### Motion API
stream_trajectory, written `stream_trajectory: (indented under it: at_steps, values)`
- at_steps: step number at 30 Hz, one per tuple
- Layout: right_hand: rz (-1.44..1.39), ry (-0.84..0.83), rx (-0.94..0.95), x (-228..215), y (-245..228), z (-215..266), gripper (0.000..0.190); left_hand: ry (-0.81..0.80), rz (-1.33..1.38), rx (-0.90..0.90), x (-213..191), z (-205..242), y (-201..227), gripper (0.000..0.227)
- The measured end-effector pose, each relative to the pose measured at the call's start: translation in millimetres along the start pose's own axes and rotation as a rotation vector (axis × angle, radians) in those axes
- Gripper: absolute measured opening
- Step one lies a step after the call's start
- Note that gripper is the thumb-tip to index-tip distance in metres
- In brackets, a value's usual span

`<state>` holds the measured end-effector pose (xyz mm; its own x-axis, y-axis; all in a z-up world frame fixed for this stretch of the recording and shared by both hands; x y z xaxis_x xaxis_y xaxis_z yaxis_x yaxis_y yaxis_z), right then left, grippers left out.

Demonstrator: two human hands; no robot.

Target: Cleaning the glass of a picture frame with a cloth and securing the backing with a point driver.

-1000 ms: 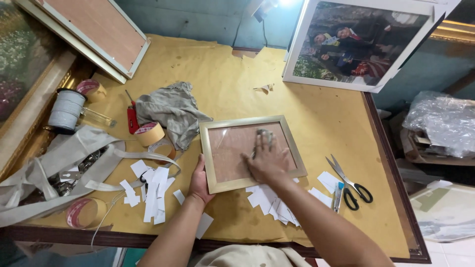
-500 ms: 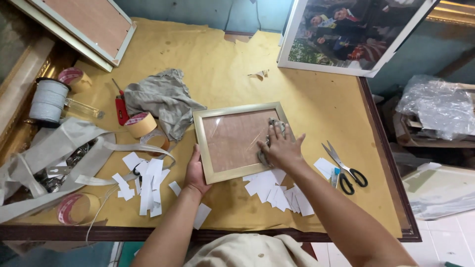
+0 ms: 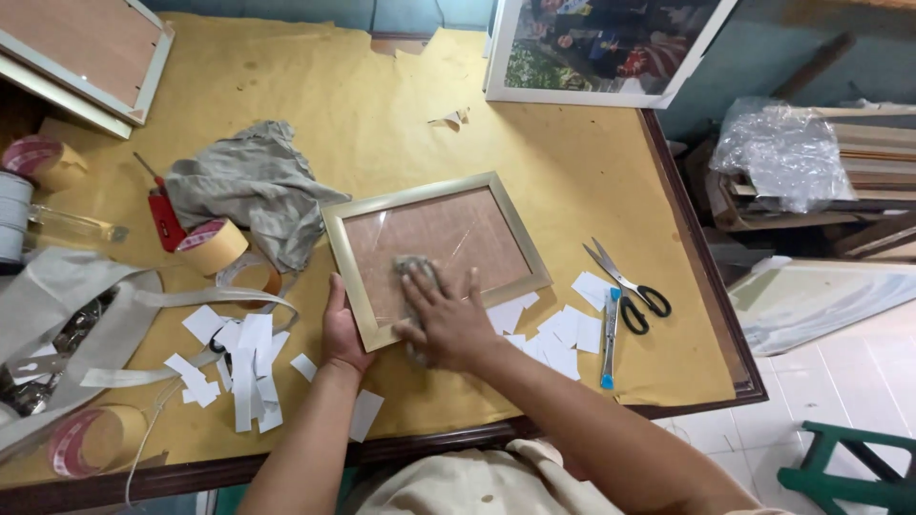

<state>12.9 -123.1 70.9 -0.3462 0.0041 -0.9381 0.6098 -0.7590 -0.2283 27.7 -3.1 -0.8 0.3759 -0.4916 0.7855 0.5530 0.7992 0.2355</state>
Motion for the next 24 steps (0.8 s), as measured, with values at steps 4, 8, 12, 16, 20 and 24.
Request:
stream_trajectory:
  at_steps: [4,8,12,16,20,24]
  values:
    - [0.028,0.031,0.191,9,68,0,0.067,-0.002,0.017,0.031,10,7,-2,0.042]
    - [-0.012,0.033,0.44,15,108,4,0.071,0.007,0.016,0.027,-1,-4,-3,0.044]
    - [-0.067,0.057,0.415,6,56,-11,0.071,0.031,0.027,0.018,-2,-6,-2,0.044]
    - [-0.099,0.079,0.098,9,-9,-17,0.07,0.0,0.047,-0.007,-6,-10,3,0.045]
    - [-0.114,0.011,-0.006,-4,5,-15,0.068,-0.065,0.033,-0.104,4,0,3,0.065]
    - [-0.115,0.011,0.373,-10,83,-3,0.068,0.024,0.017,-0.106,17,12,3,0.065]
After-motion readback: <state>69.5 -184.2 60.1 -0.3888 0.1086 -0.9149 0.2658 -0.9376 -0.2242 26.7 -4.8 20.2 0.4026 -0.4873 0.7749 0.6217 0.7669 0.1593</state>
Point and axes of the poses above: each hand's wrist, its own z-axis away from the middle knuckle, its own x-axis out of the palm, y = z × x, the point moved 2 cm from there along -z, towards the middle knuckle, and after that the axes turned 15 degrees about -x, right-handed, at the moved point
